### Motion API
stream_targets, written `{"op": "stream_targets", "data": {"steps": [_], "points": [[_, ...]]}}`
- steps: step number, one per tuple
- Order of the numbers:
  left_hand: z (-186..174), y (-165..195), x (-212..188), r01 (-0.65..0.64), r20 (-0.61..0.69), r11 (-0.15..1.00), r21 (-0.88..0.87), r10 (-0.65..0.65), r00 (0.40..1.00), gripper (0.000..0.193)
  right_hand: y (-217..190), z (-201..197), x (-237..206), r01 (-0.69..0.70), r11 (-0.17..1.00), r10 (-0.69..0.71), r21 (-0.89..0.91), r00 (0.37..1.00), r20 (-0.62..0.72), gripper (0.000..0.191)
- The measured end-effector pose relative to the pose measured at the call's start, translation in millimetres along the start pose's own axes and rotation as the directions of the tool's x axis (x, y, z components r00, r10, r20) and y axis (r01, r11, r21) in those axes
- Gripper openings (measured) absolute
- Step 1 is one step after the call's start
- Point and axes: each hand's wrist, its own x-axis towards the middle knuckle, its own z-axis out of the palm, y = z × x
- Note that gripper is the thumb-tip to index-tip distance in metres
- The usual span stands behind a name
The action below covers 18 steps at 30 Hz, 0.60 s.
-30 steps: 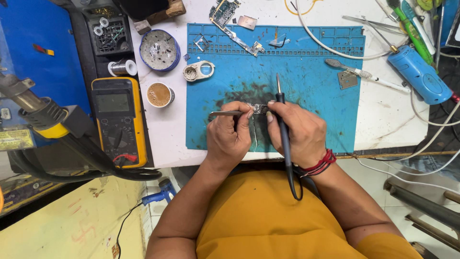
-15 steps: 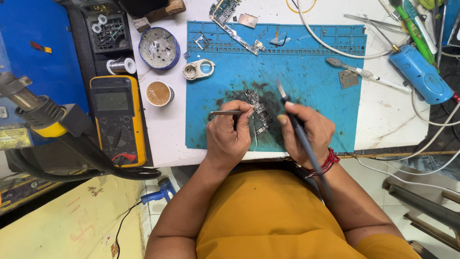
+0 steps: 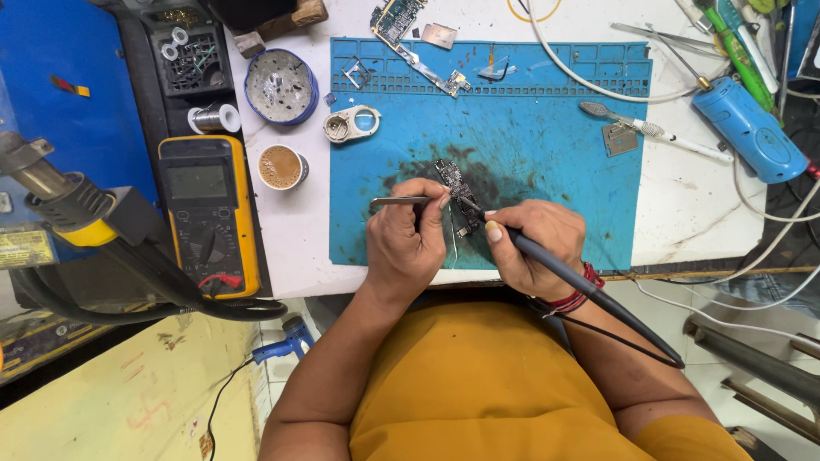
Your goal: The person sits at a repair workbench and solders a disassembled phone motherboard, holding the board with tweezers in one hand and a soldering iron in the other. They reposition the board on the mat, touch components with the iron and a small metal tool, and briefly set the board down before resuming work.
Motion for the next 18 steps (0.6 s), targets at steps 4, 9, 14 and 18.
{"op": "stream_targets", "data": {"steps": [4,9,14,18], "points": [[-0.1,0.1,-0.4,-0.001,0.000,1.000,0.004,0.001,1.000,0.014,-1.5,-0.2,0.2,-0.010,1.000,0.010,0.017,1.000,-0.004,0.007],[-0.5,0.4,-0.7,-0.003,-0.002,1.000,-0.006,0.003,1.000,0.014,-1.9,-0.4,0.2,-0.021,1.000,0.021,0.010,1.000,0.008,0.006],[-0.7,1.0,-1.7,-0.003,0.000,1.000,-0.003,0.003,1.000,0.014,-2.5,-0.6,-0.2,-0.024,1.000,0.024,0.014,1.000,0.003,0.006],[-1.0,0.8,-2.0,-0.007,-0.001,1.000,0.000,0.007,1.000,0.014,-3.8,-1.4,-0.4,-0.015,0.999,0.015,0.030,1.000,0.003,0.007]]}}
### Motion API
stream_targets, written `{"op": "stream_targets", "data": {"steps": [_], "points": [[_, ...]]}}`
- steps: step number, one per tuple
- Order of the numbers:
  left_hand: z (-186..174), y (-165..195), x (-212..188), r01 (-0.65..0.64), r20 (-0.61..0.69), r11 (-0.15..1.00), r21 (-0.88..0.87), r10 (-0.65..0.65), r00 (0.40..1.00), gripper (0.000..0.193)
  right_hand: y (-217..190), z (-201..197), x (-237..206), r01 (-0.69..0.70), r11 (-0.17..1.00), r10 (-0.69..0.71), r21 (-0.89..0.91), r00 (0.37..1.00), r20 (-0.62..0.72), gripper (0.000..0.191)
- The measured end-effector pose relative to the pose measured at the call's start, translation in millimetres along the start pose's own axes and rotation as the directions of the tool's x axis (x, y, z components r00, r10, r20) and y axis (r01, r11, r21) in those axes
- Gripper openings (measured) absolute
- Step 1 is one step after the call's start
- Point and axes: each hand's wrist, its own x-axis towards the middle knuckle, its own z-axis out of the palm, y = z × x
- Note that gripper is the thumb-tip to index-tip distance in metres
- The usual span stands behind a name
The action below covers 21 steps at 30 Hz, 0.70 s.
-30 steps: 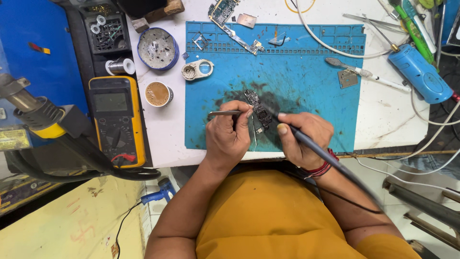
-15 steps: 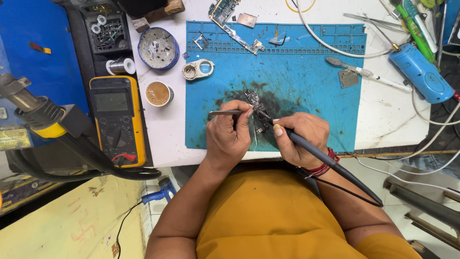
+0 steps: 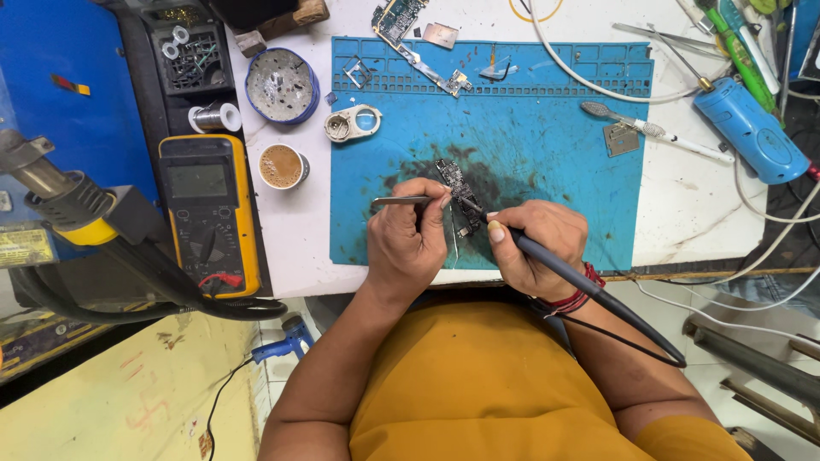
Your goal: The person sits at a repair workbench and solders a disassembled phone motherboard, holding the board with tweezers in one hand and a soldering iron in the other. They reposition the board on the mat, touch components with the iron and a small metal tool, and briefly set the board down before resuming work.
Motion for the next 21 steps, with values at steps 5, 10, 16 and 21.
{"op": "stream_targets", "data": {"steps": [5,10,16,21], "points": [[-0.1,0.1,-1.1,0.000,0.002,1.000,-0.002,0.000,1.000,0.015,-0.5,0.3,0.7,-0.006,1.000,0.006,-0.007,1.000,0.004,0.007],[0.1,-0.7,-1.8,0.019,0.003,1.000,0.005,-0.019,1.000,0.014,-1.5,0.1,0.6,-0.025,1.000,0.025,0.010,1.000,0.003,0.006],[0.0,-1.0,-2.3,0.002,0.005,1.000,0.009,-0.002,1.000,0.015,-1.7,0.3,0.9,-0.020,1.000,0.020,0.013,1.000,0.002,0.006],[0.2,-0.8,-2.6,-0.002,0.004,1.000,0.011,0.002,1.000,0.014,-1.8,-0.1,0.2,-0.012,0.999,0.012,0.031,1.000,-0.003,0.006]]}}
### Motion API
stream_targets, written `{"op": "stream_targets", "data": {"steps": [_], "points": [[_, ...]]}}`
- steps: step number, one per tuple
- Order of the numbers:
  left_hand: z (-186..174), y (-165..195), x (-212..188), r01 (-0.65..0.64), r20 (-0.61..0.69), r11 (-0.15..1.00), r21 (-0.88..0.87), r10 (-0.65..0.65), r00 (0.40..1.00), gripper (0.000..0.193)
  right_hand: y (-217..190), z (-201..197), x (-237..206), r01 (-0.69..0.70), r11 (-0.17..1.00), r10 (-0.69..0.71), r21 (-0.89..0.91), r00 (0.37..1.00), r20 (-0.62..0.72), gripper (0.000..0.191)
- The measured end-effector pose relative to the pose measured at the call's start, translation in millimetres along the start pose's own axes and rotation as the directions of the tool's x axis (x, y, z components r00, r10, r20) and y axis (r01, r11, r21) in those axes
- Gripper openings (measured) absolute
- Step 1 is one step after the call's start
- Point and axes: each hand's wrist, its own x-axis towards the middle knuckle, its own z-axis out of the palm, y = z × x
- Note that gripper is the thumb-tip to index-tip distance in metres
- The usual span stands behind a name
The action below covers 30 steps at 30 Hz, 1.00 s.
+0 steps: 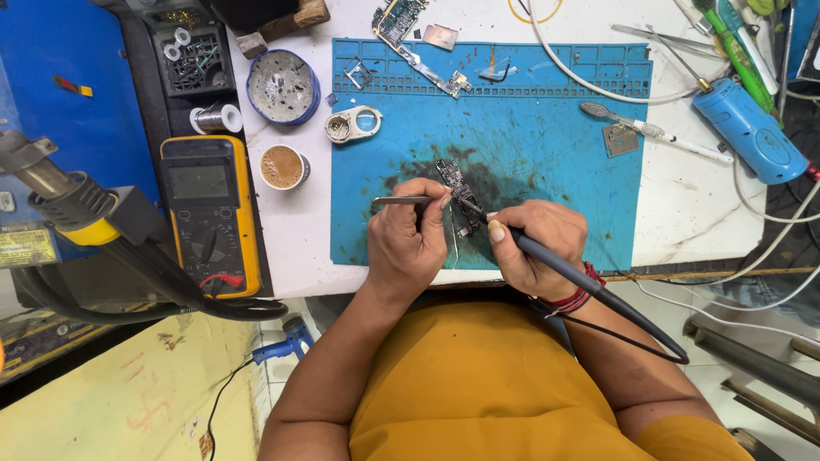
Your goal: The person sits at a repair workbench and solders a disassembled phone motherboard, holding the board with tweezers in one hand and a soldering iron in the other. They reposition the board on the mat, touch components with the iron and a small metal tool, and briefly set the board down before resuming work.
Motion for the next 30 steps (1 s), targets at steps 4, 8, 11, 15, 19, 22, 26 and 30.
{"op": "stream_targets", "data": {"steps": [4,8,11,15,19,22,26,30], "points": [[-0.1,0.3,-0.5,0.002,-0.005,1.000,-0.011,-0.003,1.000,0.014,-0.4,0.2,-0.4,-0.011,1.000,0.011,-0.016,1.000,0.005,0.006],[-0.5,0.4,-0.2,-0.003,-0.002,1.000,0.000,0.003,1.000,0.015,-0.4,0.1,-0.2,-0.007,1.000,0.007,-0.009,1.000,0.000,0.006],[-0.7,0.5,0.3,-0.011,-0.004,1.000,-0.004,0.011,1.000,0.015,-0.1,-0.2,0.1,-0.008,1.000,0.008,-0.023,1.000,0.008,0.006],[-0.6,1.0,0.8,0.006,0.001,1.000,-0.013,-0.006,1.000,0.015,-0.1,-0.3,0.2,-0.003,1.000,0.003,-0.016,1.000,-0.002,0.007],[-1.2,0.4,1.3,0.007,0.000,1.000,-0.016,-0.007,1.000,0.014,0.8,0.4,0.9,0.004,1.000,-0.004,-0.031,1.000,0.006,0.007],[-0.6,0.0,1.6,0.012,0.000,1.000,-0.007,-0.012,1.000,0.015,1.3,0.3,1.1,0.005,1.000,-0.005,-0.019,1.000,0.003,0.007],[-0.7,-0.5,1.6,-0.006,-0.007,1.000,-0.003,0.006,1.000,0.015,1.3,1.0,1.0,-0.006,0.999,0.006,-0.045,1.000,0.009,0.006],[-1.0,-0.2,1.5,-0.009,-0.006,1.000,0.006,0.009,1.000,0.015,1.5,1.1,0.7,0.003,1.000,-0.003,-0.022,1.000,-0.001,0.007]]}}
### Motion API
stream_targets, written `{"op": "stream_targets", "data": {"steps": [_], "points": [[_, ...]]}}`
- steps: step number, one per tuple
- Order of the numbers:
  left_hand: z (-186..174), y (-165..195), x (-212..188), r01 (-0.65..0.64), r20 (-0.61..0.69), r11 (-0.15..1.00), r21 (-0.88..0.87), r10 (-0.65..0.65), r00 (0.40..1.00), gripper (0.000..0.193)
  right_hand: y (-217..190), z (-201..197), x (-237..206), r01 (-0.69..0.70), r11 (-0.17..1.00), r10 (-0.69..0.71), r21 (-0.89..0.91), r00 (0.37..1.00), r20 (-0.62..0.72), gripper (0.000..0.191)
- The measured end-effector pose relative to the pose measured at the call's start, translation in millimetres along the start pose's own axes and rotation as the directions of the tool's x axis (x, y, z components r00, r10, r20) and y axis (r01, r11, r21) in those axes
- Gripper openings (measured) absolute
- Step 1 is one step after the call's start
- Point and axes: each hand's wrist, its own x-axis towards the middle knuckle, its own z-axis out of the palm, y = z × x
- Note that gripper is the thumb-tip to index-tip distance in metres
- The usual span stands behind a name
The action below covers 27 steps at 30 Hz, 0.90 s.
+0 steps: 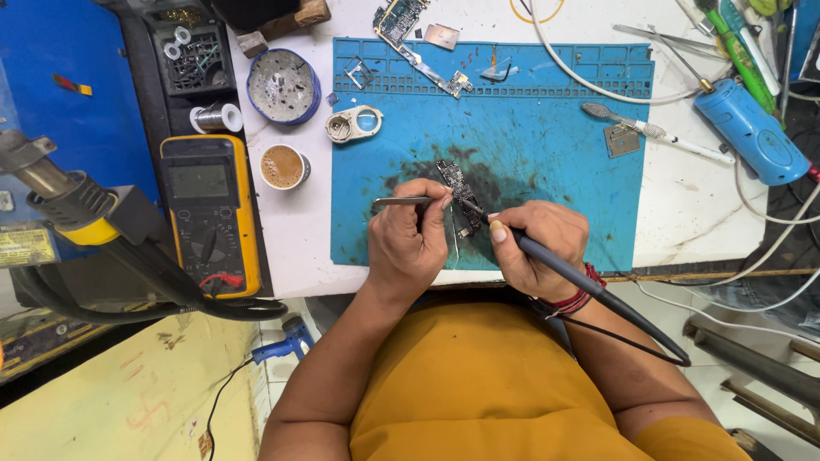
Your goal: The person sits at a repair workbench and solders a disassembled phone motherboard, holding the board with tweezers in one hand and a soldering iron in the other. They reposition the board on the mat, touch components with the iron and a small metal tool, and briefly set the board down before resuming work.
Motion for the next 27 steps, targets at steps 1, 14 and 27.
{"op": "stream_targets", "data": {"steps": [1,14,27], "points": [[-0.1,0.1,-0.1,0.006,0.003,1.000,0.002,-0.006,1.000,0.015,0.0,0.0,-0.1,-0.003,1.000,0.003,-0.006,1.000,0.004,0.006],[0.2,0.6,3.0,0.028,0.000,1.000,-0.013,-0.028,1.000,0.014,1.4,0.0,2.2,-0.002,1.000,0.002,-0.008,1.000,0.011,0.006],[0.2,-1.4,3.7,0.011,0.000,1.000,0.000,-0.011,1.000,0.015,0.9,-0.2,4.8,0.009,1.000,-0.009,0.008,1.000,0.009,0.007]]}}
